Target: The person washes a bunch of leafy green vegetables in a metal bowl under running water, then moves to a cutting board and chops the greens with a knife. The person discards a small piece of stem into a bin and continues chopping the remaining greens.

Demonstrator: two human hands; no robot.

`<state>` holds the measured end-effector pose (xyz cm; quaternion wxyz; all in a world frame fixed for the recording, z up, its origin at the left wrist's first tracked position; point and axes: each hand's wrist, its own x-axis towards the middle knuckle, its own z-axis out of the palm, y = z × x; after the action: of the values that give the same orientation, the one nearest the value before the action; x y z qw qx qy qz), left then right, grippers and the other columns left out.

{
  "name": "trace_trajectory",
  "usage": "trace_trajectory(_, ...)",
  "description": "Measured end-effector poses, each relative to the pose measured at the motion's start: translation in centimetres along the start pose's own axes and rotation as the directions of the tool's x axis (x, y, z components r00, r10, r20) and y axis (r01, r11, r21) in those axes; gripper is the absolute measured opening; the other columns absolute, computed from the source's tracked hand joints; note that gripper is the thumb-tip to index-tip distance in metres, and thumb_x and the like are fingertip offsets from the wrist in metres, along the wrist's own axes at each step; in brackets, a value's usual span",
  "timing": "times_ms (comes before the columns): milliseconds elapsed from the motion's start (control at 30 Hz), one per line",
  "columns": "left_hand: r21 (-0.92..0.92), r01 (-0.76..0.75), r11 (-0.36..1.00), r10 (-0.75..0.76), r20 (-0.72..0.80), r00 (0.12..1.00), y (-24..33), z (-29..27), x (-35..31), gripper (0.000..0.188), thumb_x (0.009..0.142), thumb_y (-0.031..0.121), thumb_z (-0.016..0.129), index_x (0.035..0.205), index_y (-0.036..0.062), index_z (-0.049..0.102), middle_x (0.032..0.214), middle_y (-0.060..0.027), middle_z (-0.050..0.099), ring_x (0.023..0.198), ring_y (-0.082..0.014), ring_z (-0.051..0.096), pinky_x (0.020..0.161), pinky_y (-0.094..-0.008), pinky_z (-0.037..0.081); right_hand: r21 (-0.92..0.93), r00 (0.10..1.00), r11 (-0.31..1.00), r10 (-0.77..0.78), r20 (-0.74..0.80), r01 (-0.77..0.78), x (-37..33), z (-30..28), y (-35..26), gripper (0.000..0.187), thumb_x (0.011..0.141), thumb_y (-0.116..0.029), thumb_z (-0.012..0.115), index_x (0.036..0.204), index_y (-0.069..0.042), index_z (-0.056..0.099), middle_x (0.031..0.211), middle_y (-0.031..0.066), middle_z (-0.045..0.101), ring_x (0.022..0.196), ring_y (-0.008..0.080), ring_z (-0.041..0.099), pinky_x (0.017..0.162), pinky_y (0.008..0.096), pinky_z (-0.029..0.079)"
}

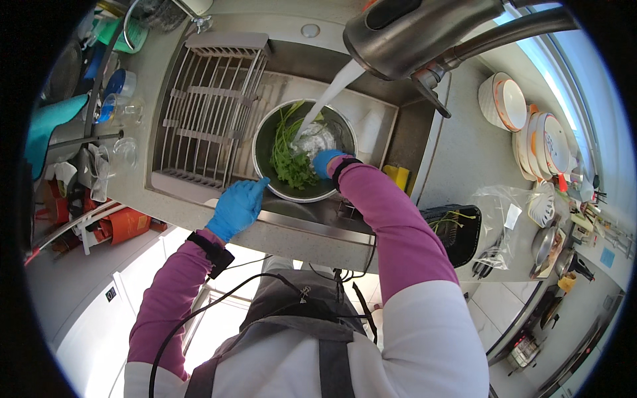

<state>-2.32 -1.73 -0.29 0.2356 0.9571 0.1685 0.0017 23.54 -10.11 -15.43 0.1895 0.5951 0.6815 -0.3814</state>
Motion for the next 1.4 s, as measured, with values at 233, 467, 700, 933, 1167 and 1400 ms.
trace_trajectory(233,-0.005,0.016,1.0,-0.016,0.059,0.998,-0.2,0.1,0.0,0.048,0.075,0.008,0.056,0.123,0.0062,0.049,0.084,-0.0122,0.057,0.077,-0.0301,0.055,0.07,-0.0403,0.046,-0.07,0.999,0.997,-0.009,0.043,0.012,0.5,0.4,0.4,0.02,0.081,-0.019,0.056,0.091,-0.009,0.071,0.096,0.0104,0.068,0.085,0.0288,0.066,0.071,0.0404,0.053)
trace_trajectory(467,-0.028,0.019,0.999,-0.018,0.063,0.998,-0.2,0.1,-0.1,0.047,0.077,0.008,0.055,0.123,0.0062,0.049,0.085,-0.0124,0.057,0.078,-0.0295,0.055,0.07,-0.0407,0.046,0.141,0.988,0.988,-0.04,-0.152,0.062,-0.3,-0.2,-0.5,0.021,0.081,-0.019,0.056,0.094,-0.011,0.07,0.099,0.0088,0.067,0.089,0.0278,0.065,0.071,0.0408,0.052)
trace_trajectory(700,-0.014,0.043,0.999,-0.042,0.066,0.997,-0.2,0.2,0.0,0.043,0.079,0.008,0.054,0.122,0.0067,0.051,0.084,-0.0126,0.057,0.076,-0.0295,0.056,0.069,-0.0404,0.047,-0.116,0.986,0.98,0.165,-0.009,-0.165,-0.5,-1.4,-0.8,0.021,0.081,-0.018,0.058,0.096,-0.009,0.069,0.101,0.0095,0.066,0.091,0.0271,0.064,0.074,0.0407,0.051)
trace_trajectory(933,-0.04,0.037,0.999,-0.035,0.063,0.997,-0.1,0.0,0.1,0.043,0.078,0.008,0.055,0.121,0.0069,0.051,0.083,-0.0127,0.058,0.076,-0.0297,0.056,0.069,-0.0403,0.047,0.108,0.999,0.994,0.025,-0.042,-0.02,0.0,0.0,0.7,0.022,0.078,-0.018,0.06,0.094,-0.006,0.069,0.1,0.0147,0.066,0.09,0.0305,0.064,0.075,0.042,0.051)
trace_trajectory(1167,-0.034,0.051,0.998,-0.048,0.074,0.996,-0.2,0.1,0.1,0.042,0.08,0.009,0.054,0.122,0.0075,0.05,0.084,-0.0128,0.058,0.077,-0.0297,0.057,0.069,-0.0402,0.048,-0.012,1.0,1.0,-0.004,-0.027,0.003,0.2,0.0,0.9,0.022,0.072,-0.02,0.06,0.085,-0.005,0.069,0.086,0.0156,0.067,0.082,0.0348,0.064,0.076,0.0423,0.051)
trace_trajectory(1400,-0.004,0.075,0.997,-0.074,0.135,0.988,0.0,0.0,0.1,0.039,0.083,0.011,0.052,0.122,0.008,0.05,0.082,-0.0128,0.058,0.075,-0.0295,0.057,0.066,-0.0403,0.048,0.446,0.91,0.893,0.231,-0.345,-0.057,-1.0,-3.1,1.1,0.021,0.073,-0.022,0.066,0.081,-0.003,0.066,0.078,0.0149,0.067,0.073,0.0288,0.064,0.068,0.0382,0.051)
